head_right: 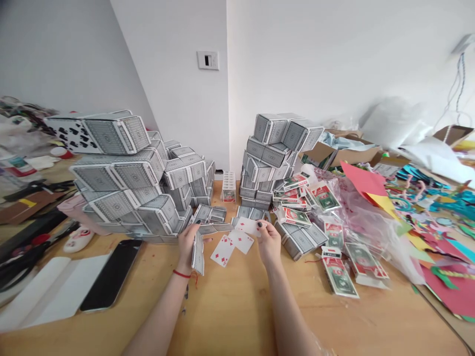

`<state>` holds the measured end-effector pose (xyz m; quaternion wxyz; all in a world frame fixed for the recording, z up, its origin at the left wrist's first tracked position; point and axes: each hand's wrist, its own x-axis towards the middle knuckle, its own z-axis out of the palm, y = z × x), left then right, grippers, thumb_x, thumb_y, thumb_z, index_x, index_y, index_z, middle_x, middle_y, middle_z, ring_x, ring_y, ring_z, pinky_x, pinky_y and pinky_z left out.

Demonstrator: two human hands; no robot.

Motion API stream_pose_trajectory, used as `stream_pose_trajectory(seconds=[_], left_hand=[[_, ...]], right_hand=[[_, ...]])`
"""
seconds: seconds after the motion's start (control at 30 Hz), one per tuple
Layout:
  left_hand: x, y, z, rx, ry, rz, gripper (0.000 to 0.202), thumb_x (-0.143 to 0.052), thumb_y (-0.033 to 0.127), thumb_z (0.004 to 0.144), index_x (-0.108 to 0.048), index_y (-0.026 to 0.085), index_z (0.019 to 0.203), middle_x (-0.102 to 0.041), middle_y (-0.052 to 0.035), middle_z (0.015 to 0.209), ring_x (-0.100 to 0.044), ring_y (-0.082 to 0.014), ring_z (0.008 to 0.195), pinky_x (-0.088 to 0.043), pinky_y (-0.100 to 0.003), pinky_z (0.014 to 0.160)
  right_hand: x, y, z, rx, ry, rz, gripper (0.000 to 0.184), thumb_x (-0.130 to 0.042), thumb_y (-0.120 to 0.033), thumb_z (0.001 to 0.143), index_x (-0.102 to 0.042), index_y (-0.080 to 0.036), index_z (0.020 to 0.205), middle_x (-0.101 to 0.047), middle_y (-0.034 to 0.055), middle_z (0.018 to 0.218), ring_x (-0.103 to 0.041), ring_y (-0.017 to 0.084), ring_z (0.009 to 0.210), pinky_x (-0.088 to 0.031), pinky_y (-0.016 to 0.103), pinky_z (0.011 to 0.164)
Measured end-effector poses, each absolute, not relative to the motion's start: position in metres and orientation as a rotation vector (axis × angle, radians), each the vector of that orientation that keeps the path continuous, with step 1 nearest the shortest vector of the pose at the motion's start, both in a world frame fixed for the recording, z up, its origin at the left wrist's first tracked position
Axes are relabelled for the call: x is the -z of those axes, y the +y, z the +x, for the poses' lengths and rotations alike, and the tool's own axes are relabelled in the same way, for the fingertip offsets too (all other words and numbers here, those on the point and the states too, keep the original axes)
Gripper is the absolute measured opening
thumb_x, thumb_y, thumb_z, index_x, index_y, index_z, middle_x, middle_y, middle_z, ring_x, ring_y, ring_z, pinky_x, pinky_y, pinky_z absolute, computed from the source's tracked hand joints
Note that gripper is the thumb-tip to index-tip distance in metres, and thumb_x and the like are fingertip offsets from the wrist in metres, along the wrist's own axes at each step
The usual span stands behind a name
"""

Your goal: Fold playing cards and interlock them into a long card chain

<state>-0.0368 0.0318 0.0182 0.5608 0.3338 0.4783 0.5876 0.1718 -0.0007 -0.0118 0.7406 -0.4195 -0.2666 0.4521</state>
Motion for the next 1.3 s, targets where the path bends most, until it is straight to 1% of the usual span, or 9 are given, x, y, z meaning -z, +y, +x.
stream_pose_trajectory(seconds=[0.23,0.4,0.5,0.6,0.77,0.9,1.07,1.2,1.3], left_hand=[[-0.0155,0.0322,-0.0366,-1.376,1.134,0.803,0.016,-0.06,0.031,0.061,-0.058,0.016,0.062,-0.048,0.0024,0.062,-0.044,-0.0089,0.057,-0.048,-0.02,0.051],[-0.0151,0.0315,-0.0369,-1.371,1.116,0.816,0.016,-0.059,0.032,0.061,-0.057,0.015,0.061,-0.047,0.003,0.061,-0.044,-0.0083,0.056,-0.048,-0.019,0.05],[-0.0161,0.0312,-0.0374,-1.357,1.108,0.826,0.016,-0.057,0.032,0.063,-0.057,0.016,0.062,-0.049,0.0022,0.063,-0.046,-0.0094,0.058,-0.048,-0.02,0.05],[-0.0166,0.0314,-0.0376,-1.363,1.109,0.81,0.016,-0.057,0.032,0.063,-0.055,0.017,0.059,-0.048,0.0021,0.062,-0.045,-0.0098,0.059,-0.048,-0.021,0.05],[-0.0162,0.0312,-0.0364,-1.369,1.097,0.783,0.016,-0.058,0.032,0.063,-0.056,0.016,0.06,-0.048,0.0015,0.065,-0.045,-0.01,0.061,-0.049,-0.022,0.051],[-0.0175,0.0317,-0.0364,-1.375,1.105,0.782,0.017,-0.059,0.031,0.062,-0.056,0.015,0.058,-0.048,0.0011,0.064,-0.045,-0.0102,0.06,-0.05,-0.022,0.05],[-0.0169,0.0338,-0.0375,-1.354,1.125,0.796,0.017,-0.059,0.032,0.061,-0.058,0.015,0.062,-0.052,-0.0002,0.066,-0.049,-0.0121,0.062,-0.05,-0.023,0.051],[-0.0141,0.0329,-0.0359,-1.339,1.153,0.844,0.015,-0.059,0.03,0.061,-0.059,0.016,0.062,-0.054,-0.0006,0.066,-0.05,-0.0127,0.063,-0.05,-0.022,0.051],[-0.0142,0.0315,-0.0345,-1.315,1.122,0.869,0.015,-0.059,0.031,0.062,-0.061,0.016,0.065,-0.057,-0.0008,0.07,-0.052,-0.0138,0.066,-0.05,-0.023,0.053]], right_hand=[[0.0064,-0.0037,0.1699,-1.057,-0.578,-0.82,0.015,-0.063,-0.031,0.068,-0.06,-0.022,0.079,-0.06,-0.0012,0.072,-0.056,0.013,0.065,-0.046,0.028,0.065],[0.0055,-0.0028,0.1682,-1.062,-0.642,-0.817,0.015,-0.064,-0.032,0.068,-0.061,-0.021,0.079,-0.059,-0.0008,0.069,-0.055,0.013,0.063,-0.045,0.027,0.062],[0.0053,-0.0023,0.1669,-1.036,-0.696,-0.869,0.017,-0.067,-0.03,0.065,-0.061,-0.021,0.079,-0.061,-0.0002,0.068,-0.055,0.013,0.061,-0.045,0.027,0.059],[0.0062,-0.0031,0.1667,-0.97,-0.753,-0.939,0.019,-0.069,-0.027,0.063,-0.062,-0.021,0.079,-0.064,0.0011,0.071,-0.057,0.014,0.064,-0.045,0.027,0.061],[0.0101,-0.0047,0.1675,-0.9,-0.903,-1.048,0.012,-0.066,-0.027,0.065,-0.064,-0.02,0.074,-0.066,0.0028,0.073,-0.059,0.017,0.07,-0.046,0.03,0.065],[0.0114,-0.004,0.1693,-0.861,-0.966,-1.123,0.011,-0.064,-0.027,0.065,-0.066,-0.02,0.074,-0.068,0.0039,0.076,-0.06,0.019,0.073,-0.047,0.032,0.068],[0.0104,-0.0039,0.1716,-0.826,-1.024,-1.157,0.009,-0.061,-0.026,0.066,-0.067,-0.022,0.071,-0.068,0.0039,0.076,-0.061,0.02,0.075,-0.047,0.034,0.072],[0.0106,-0.0043,0.1723,-0.815,-1.051,-1.188,0.008,-0.061,-0.026,0.065,-0.068,-0.023,0.067,-0.069,0.0033,0.075,-0.061,0.021,0.076,-0.046,0.034,0.071],[0.0103,-0.0051,0.1732,-0.825,-1.038,-1.176,0.008,-0.061,-0.026,0.065,-0.069,-0.023,0.068,-0.069,0.0037,0.075,-0.061,0.021,0.075,-0.047,0.035,0.071]])
